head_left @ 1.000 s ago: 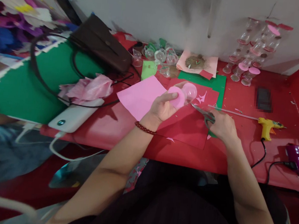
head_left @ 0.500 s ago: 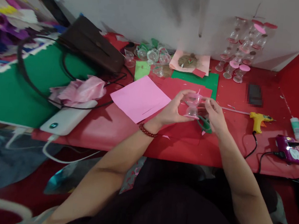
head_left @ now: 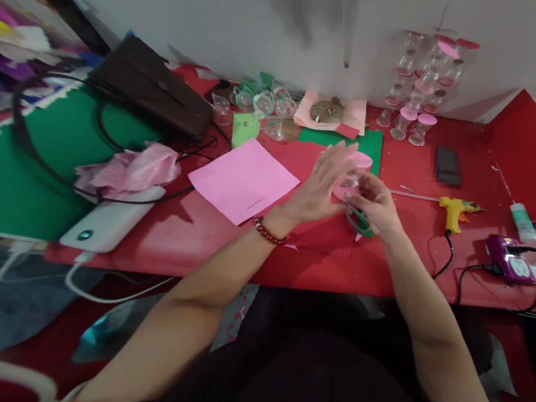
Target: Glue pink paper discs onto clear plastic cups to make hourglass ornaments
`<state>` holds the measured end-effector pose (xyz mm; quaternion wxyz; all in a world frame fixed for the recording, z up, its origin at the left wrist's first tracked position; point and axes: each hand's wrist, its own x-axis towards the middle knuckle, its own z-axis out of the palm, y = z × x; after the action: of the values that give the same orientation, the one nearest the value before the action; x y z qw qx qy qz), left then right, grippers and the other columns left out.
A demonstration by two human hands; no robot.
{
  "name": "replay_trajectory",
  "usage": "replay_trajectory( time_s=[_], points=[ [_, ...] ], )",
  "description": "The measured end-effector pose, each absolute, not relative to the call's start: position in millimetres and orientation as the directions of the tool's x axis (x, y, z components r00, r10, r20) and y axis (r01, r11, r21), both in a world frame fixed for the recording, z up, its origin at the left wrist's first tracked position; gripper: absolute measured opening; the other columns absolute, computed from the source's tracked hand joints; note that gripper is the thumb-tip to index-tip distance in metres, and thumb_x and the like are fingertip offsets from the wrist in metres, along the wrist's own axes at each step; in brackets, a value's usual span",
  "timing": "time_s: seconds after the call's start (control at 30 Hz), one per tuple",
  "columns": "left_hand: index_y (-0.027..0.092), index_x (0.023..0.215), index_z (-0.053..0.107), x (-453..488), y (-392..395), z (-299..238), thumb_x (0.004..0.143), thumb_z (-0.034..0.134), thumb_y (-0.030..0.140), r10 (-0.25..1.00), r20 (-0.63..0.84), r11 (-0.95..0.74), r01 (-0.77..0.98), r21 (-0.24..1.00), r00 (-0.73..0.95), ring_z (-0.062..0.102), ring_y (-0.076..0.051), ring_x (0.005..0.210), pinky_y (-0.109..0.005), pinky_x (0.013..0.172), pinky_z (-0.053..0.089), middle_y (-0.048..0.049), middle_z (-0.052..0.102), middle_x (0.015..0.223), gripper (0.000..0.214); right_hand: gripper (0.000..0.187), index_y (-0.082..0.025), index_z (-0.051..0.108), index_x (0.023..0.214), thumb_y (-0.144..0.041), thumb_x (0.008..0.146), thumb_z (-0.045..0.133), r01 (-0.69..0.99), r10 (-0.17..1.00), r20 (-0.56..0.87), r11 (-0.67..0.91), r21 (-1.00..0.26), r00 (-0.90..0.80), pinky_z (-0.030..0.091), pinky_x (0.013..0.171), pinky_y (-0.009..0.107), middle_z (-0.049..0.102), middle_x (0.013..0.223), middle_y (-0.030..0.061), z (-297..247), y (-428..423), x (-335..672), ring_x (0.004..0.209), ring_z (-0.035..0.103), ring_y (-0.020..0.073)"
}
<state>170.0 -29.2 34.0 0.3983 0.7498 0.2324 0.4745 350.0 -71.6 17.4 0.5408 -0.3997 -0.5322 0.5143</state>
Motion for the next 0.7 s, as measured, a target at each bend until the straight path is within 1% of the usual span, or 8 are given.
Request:
replay_trajectory(
  time_s=[0.07, 0.13, 0.23, 0.3, 0.4, 0.53, 0.6, 0.7],
  points=[
    [0.035, 0.150, 0.054, 169.0, -28.6, 25.7, 0.050, 0.105, 0.058, 0.740, 0.528, -0.538, -0.105, 0.837, 0.417, 0.011, -0.044, 0.169, -0.065, 0.133, 0.021, -0.0118, 0.039, 0.171, 0.115, 0.062, -0.031, 0.067, 0.123, -0.056, 0.072, 0.091, -0.130, 0.975, 0.213, 0.204, -0.970, -0.060, 0.059, 0.112, 0.048, 0.078, 0.131, 0.0068, 19.0, -71.5, 350.5, 0.123, 0.073, 0.0262],
    [0.039, 0.158, 0.044, 169.0, -29.9, 15.8, 0.052, 0.103, 0.062, 0.801, 0.429, -0.364, -0.229, 0.903, 0.417, 0.027, -0.044, 0.165, -0.064, 0.127, 0.036, -0.0121, 0.039, 0.171, 0.124, 0.060, -0.030, 0.067, 0.120, -0.059, 0.073, 0.089, -0.100, 0.966, 0.257, 0.254, -0.962, -0.026, 0.058, 0.113, 0.047, 0.078, 0.130, 0.0070, 19.6, -70.6, 351.5, 0.124, 0.073, 0.0261],
    [0.039, 0.155, 0.050, 172.1, -34.3, 4.1, 0.071, 0.091, 0.069, 0.851, 0.159, 0.047, -0.374, 0.926, 0.500, 0.065, -0.034, 0.135, -0.053, 0.108, 0.057, -0.0105, 0.064, 0.148, 0.098, 0.063, -0.029, 0.066, 0.118, -0.063, 0.071, 0.089, -0.011, 0.962, 0.274, 0.274, -0.962, 0.009, 0.059, 0.110, 0.048, 0.077, 0.129, 0.0086, 17.2, -67.9, 352.1, 0.121, 0.073, 0.0271],
    [0.034, 0.144, 0.060, 175.1, -37.2, 1.3, 0.077, 0.086, 0.070, 0.836, 0.069, 0.202, -0.421, 0.884, 0.545, 0.074, -0.028, 0.116, -0.046, 0.101, 0.062, -0.0081, 0.074, 0.131, 0.081, 0.062, -0.027, 0.067, 0.117, -0.060, 0.070, 0.090, 0.106, 0.960, 0.277, 0.272, -0.957, 0.034, 0.058, 0.109, 0.048, 0.077, 0.127, 0.0097, 14.4, -66.3, 352.1, 0.119, 0.072, 0.0278],
    [0.026, 0.130, 0.069, 176.7, -39.4, 4.7, 0.081, 0.079, 0.076, 0.807, 0.040, 0.286, -0.450, 0.846, 0.589, 0.076, -0.029, 0.111, -0.045, 0.099, 0.064, -0.0097, 0.079, 0.122, 0.071, 0.052, -0.026, 0.069, 0.118, -0.048, 0.075, 0.088, 0.329, 0.953, 0.293, 0.254, -0.909, 0.073, 0.056, 0.109, 0.049, 0.077, 0.127, 0.0106, 10.8, -65.8, 352.0, 0.120, 0.070, 0.0283],
    [0.022, 0.127, 0.071, 170.3, -38.5, 11.4, 0.086, 0.067, 0.082, 0.794, -0.006, 0.341, -0.437, 0.832, 0.608, 0.075, -0.034, 0.116, -0.051, 0.099, 0.064, -0.0125, 0.080, 0.117, 0.072, 0.045, -0.025, 0.069, 0.124, -0.035, 0.082, 0.079, 0.459, 0.938, 0.336, 0.262, -0.849, 0.086, 0.057, 0.105, 0.049, 0.077, 0.127, 0.0107, 8.6, -68.4, 349.9, 0.115, 0.070, 0.0278],
    [0.022, 0.127, 0.071, 166.0, -36.4, 11.3, 0.087, 0.070, 0.075, 0.806, -0.025, 0.344, -0.434, 0.833, 0.591, 0.075, -0.034, 0.116, -0.050, 0.098, 0.064, -0.0118, 0.081, 0.116, 0.066, 0.043, -0.026, 0.069, 0.126, -0.031, 0.083, 0.076, 0.507, 0.938, 0.341, 0.262, -0.821, 0.066, 0.056, 0.105, 0.049, 0.077, 0.127, 0.0096, 8.7, -70.1, 347.5, 0.116, 0.070, 0.0281],
    [0.021, 0.127, 0.072, 162.4, -32.3, 8.0, 0.084, 0.080, 0.056, 0.836, -0.051, 0.335, -0.436, 0.836, 0.546, 0.075, -0.032, 0.118, -0.046, 0.098, 0.064, -0.0104, 0.081, 0.118, 0.056, 0.042, -0.029, 0.070, 0.126, -0.028, 0.085, 0.072, 0.547, 0.943, 0.332, 0.271, -0.792, 0.012, 0.055, 0.108, 0.050, 0.075, 0.131, 0.0088, 10.4, -72.5, 345.1, 0.122, 0.068, 0.0294]
  ],
)
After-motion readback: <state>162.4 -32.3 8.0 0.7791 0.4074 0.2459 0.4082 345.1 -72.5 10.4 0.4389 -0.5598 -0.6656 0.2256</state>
